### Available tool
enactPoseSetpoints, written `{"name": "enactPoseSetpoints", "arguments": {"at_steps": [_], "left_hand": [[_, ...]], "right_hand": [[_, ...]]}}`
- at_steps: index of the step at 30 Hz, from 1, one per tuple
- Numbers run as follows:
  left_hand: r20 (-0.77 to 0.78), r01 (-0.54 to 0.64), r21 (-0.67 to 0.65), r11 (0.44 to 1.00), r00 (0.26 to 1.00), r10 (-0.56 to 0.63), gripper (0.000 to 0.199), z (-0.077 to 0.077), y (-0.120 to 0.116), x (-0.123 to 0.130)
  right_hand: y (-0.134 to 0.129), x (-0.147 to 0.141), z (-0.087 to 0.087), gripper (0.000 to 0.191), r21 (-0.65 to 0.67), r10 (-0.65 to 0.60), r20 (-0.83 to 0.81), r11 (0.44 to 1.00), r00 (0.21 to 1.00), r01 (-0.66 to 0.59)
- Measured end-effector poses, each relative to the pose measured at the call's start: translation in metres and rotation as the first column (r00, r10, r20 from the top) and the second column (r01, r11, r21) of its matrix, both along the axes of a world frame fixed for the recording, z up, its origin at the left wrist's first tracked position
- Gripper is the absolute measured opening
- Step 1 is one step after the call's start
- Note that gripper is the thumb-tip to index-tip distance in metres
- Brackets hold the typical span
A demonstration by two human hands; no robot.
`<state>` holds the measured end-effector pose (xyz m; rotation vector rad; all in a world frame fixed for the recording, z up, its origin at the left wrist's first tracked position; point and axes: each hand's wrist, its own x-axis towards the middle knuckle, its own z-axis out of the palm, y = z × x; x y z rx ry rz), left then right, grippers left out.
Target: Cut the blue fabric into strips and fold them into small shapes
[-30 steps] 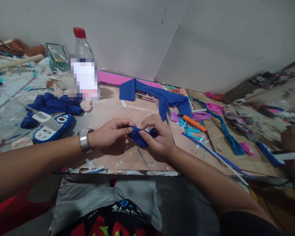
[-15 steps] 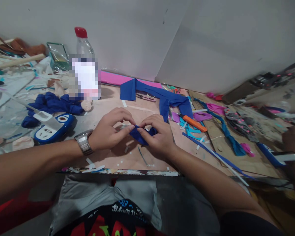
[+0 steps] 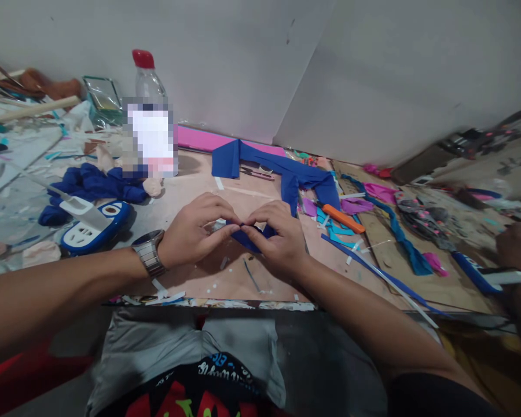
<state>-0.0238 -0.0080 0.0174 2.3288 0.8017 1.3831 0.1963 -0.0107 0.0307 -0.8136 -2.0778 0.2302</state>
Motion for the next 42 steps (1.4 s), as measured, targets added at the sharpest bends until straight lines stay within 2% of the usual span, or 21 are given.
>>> {"name": "enactPoseSetpoints", "arguments": {"at_steps": [6, 23, 28, 33, 42], "left_hand": [[-0.013, -0.005, -0.019, 1.000, 1.000, 0.005, 0.008, -0.0003, 0.0005, -0.0002], [-0.031, -0.004, -0.106, 0.994, 1.000, 0.001, 0.011, -0.0002, -0.0003, 0.0008], [-0.004, 0.036, -0.148, 0.988, 0.999, -0.038, 0.009, -0.0018, 0.0004, 0.0010], [0.027, 0.068, -0.202, 0.977, 0.998, -0.064, 0.010, -0.0036, 0.0030, 0.0010], [0.030, 0.083, -0.223, 0.971, 0.997, -0.078, 0.014, -0.0059, 0.0032, 0.0016]], "right_hand": [[-0.0006, 0.0004, -0.0001, 0.008, -0.013, -0.048, 0.032, 0.999, 0.998, 0.049], [0.0011, 0.0014, -0.0017, 0.010, 0.030, -0.065, 0.063, 0.998, 0.996, 0.063], [-0.0001, 0.0013, -0.0024, 0.015, -0.006, -0.094, 0.046, 0.996, 0.995, 0.094], [-0.0012, 0.0011, -0.0017, 0.019, -0.015, -0.079, 0.038, 0.997, 0.996, 0.079], [-0.0021, 0.0010, -0.0027, 0.015, -0.010, -0.060, 0.051, 0.998, 0.997, 0.061]]}}
